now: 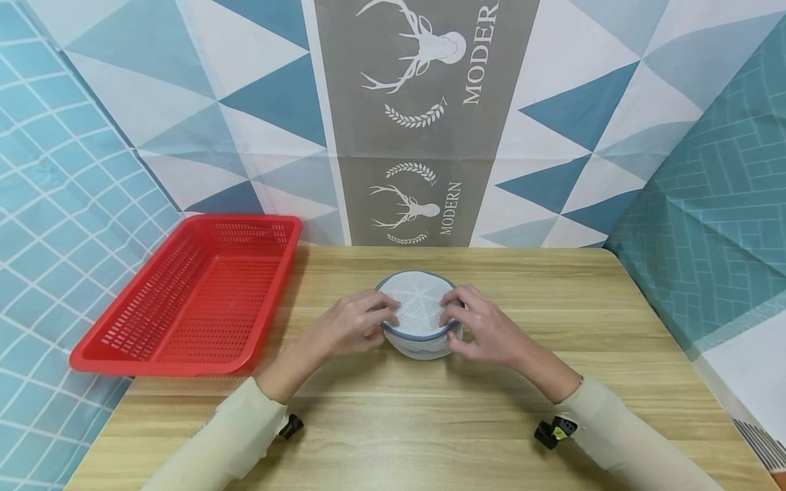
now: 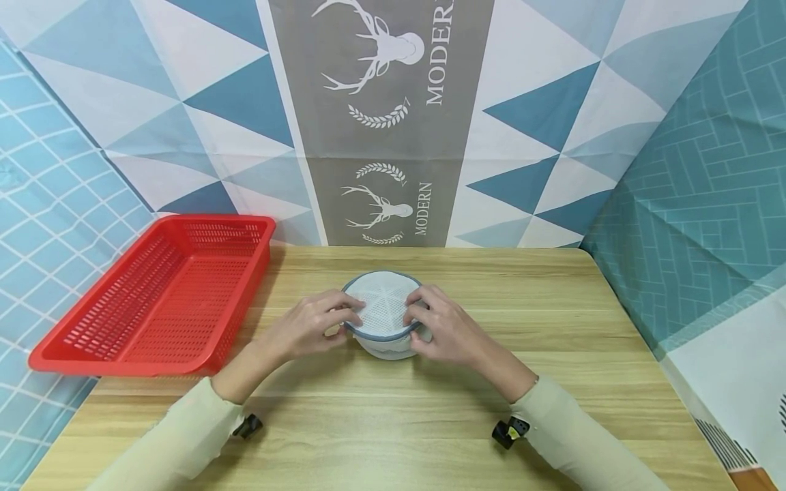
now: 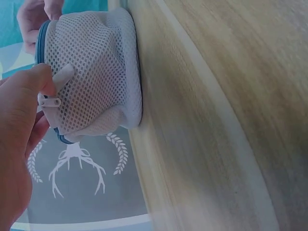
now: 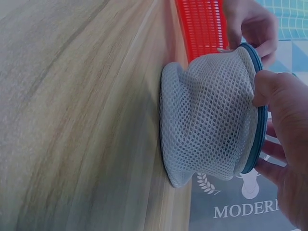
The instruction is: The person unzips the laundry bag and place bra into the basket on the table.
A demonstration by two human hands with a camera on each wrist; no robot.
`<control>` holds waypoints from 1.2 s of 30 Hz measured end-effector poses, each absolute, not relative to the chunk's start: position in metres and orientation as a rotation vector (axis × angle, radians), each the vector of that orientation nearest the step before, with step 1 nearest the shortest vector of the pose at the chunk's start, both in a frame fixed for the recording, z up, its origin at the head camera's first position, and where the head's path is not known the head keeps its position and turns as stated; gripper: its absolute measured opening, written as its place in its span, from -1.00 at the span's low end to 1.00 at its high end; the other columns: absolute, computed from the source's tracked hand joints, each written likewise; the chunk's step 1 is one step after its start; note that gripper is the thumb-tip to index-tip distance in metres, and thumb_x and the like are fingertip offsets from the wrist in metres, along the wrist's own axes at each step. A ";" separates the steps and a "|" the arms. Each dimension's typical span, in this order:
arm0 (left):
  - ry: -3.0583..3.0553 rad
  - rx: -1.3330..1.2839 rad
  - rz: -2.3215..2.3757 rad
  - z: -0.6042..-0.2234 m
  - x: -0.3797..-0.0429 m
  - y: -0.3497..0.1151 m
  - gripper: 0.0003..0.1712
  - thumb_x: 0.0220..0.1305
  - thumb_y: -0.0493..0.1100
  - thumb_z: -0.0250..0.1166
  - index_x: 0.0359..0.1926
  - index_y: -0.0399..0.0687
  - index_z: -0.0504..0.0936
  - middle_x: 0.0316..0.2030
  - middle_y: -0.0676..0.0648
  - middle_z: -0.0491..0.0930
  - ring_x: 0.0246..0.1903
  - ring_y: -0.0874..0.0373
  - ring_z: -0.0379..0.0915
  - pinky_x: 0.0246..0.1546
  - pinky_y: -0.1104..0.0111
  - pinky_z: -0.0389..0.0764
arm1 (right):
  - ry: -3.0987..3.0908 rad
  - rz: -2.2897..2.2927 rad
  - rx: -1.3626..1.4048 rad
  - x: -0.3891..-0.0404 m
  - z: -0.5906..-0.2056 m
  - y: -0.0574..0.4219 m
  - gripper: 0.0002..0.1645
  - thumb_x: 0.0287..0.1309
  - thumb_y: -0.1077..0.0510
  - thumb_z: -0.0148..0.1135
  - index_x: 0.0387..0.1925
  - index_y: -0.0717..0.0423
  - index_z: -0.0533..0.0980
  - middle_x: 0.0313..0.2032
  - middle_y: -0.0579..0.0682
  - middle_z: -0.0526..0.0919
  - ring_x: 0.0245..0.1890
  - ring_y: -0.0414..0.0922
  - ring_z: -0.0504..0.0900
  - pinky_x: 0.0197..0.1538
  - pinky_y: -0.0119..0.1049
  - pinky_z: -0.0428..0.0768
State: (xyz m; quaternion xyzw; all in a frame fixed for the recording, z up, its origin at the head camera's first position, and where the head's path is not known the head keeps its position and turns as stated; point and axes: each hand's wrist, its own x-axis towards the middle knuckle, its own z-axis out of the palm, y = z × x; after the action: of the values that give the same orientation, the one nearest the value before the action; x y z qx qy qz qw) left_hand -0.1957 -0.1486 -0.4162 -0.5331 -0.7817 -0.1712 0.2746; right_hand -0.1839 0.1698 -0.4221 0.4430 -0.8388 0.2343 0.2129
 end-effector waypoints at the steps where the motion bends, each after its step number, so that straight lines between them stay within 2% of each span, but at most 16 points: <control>1: -2.104 -1.433 -0.462 -0.416 -0.195 -0.149 -0.59 -0.09 -0.46 0.63 -0.20 -0.02 0.79 0.01 -0.11 0.86 0.01 0.01 0.86 0.07 0.26 0.89 | -2.331 0.651 1.228 -0.184 -0.422 0.170 -0.77 0.01 0.29 0.47 -0.24 0.03 0.68 0.07 0.09 0.74 0.12 0.04 0.71 0.13 0.02 0.84; 6: -2.150 -1.415 -0.490 -0.416 -0.194 -0.152 -0.56 -0.04 -0.45 0.63 -0.11 -0.04 0.79 0.10 -0.13 0.84 0.11 -0.02 0.84 0.16 0.20 0.88 | -2.322 0.676 1.225 -0.182 -0.420 0.169 -0.77 0.01 0.26 0.46 -0.22 0.02 0.70 0.08 0.10 0.74 0.13 0.05 0.72 0.18 0.07 0.83; 11: -2.218 -1.407 -0.511 -0.416 -0.194 -0.156 -0.39 -0.03 -0.49 0.54 0.10 -0.06 0.76 0.29 -0.20 0.75 0.32 -0.14 0.73 0.36 0.07 0.79 | -2.267 0.674 1.258 -0.178 -0.418 0.165 -0.70 0.02 0.23 0.52 -0.14 -0.01 0.73 0.10 0.10 0.73 0.14 0.06 0.70 0.19 0.12 0.81; 15: -2.266 -1.379 -0.498 -0.417 -0.194 -0.158 -0.29 -0.01 -0.56 0.47 0.20 -0.04 0.75 0.38 -0.22 0.71 0.42 -0.20 0.67 0.42 0.03 0.75 | -2.240 0.644 1.271 -0.175 -0.418 0.162 -0.66 0.02 0.20 0.59 -0.11 -0.03 0.74 0.13 0.11 0.74 0.15 0.07 0.70 0.18 0.12 0.82; 24: -2.292 -1.361 -0.476 -0.419 -0.198 -0.160 -0.41 0.12 -0.57 0.51 0.14 -0.06 0.80 0.31 -0.17 0.78 0.32 -0.15 0.74 0.41 0.01 0.75 | -2.192 0.610 1.311 -0.176 -0.421 0.160 -0.66 0.02 0.23 0.65 -0.14 -0.03 0.73 0.10 0.07 0.77 0.12 0.04 0.73 0.08 0.02 0.85; 36: -2.275 -1.377 -0.466 -0.416 -0.197 -0.159 -0.51 0.12 -0.53 0.57 0.05 -0.06 0.83 0.22 -0.15 0.84 0.23 -0.10 0.80 0.32 0.08 0.81 | -2.217 0.614 1.325 -0.176 -0.421 0.160 -0.65 0.03 0.23 0.68 -0.13 -0.05 0.75 0.08 0.04 0.79 0.10 0.01 0.72 0.02 -0.07 0.85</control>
State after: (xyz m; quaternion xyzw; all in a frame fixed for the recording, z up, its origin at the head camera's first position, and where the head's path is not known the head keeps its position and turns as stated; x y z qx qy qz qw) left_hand -0.1972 -0.1594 -0.4158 -0.4976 -0.8222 -0.1685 0.2190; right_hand -0.1758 0.1602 -0.4206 0.4845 -0.8105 0.2244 0.2410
